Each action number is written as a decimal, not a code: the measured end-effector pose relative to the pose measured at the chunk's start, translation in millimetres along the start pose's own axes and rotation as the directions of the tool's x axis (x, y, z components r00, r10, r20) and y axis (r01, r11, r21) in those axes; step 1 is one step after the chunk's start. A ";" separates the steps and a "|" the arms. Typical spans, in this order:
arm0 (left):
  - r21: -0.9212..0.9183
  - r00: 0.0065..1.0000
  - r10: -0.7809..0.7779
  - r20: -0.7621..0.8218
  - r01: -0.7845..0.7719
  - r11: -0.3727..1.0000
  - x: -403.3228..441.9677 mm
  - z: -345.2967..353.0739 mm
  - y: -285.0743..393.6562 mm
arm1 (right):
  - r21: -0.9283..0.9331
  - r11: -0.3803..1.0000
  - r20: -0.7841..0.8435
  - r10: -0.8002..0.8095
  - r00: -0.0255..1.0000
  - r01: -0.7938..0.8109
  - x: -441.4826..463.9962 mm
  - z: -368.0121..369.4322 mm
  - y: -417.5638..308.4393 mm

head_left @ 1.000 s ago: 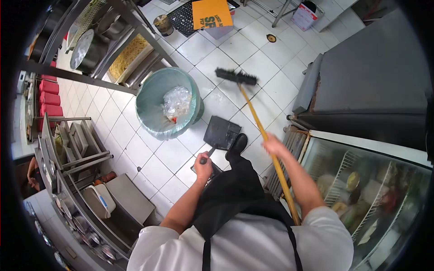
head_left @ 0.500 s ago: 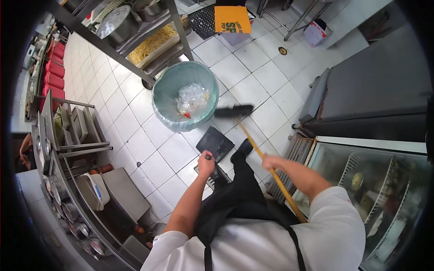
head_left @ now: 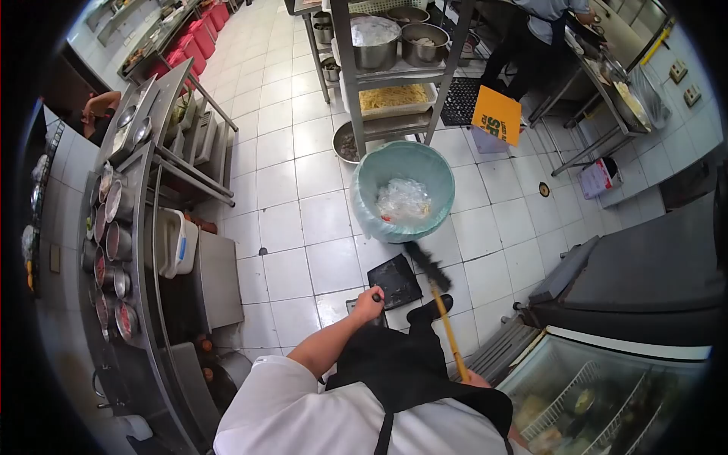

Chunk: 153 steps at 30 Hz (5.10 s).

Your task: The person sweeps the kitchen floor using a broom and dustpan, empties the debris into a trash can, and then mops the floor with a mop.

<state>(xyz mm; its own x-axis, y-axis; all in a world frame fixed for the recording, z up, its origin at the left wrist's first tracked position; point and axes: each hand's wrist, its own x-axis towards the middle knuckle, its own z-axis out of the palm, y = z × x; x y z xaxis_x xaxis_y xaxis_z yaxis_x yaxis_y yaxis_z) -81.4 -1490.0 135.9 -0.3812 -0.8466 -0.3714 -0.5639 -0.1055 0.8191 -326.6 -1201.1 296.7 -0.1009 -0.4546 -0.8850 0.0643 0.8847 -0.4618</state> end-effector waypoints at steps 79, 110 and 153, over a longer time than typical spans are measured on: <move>-0.665 0.987 -0.137 0.087 0.160 0.730 381.7 244.5 482.5 | 0.802 0.392 -0.522 0.096 0.847 0.450 152.8 -554.4 -139.3; -0.353 0.657 0.257 0.709 0.015 0.935 551.3 732.2 894.0 | -0.077 0.570 -0.710 0.545 -0.447 0.818 121.6 -1213.1 -346.5; -0.617 -0.649 -0.118 0.752 -0.755 0.221 474.3 1547.7 1050.0 | -0.579 0.622 -0.411 0.336 -0.847 0.528 -141.5 -1626.5 -33.6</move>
<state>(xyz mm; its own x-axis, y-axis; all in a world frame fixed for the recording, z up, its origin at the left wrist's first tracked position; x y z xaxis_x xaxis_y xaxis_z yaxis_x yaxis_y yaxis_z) -1988.2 -1194.9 143.1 -0.2365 0.9540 -0.1844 0.6157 0.2940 0.7311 -1929.2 -998.2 535.0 -0.3011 0.7251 0.6193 -0.5879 0.3702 -0.7193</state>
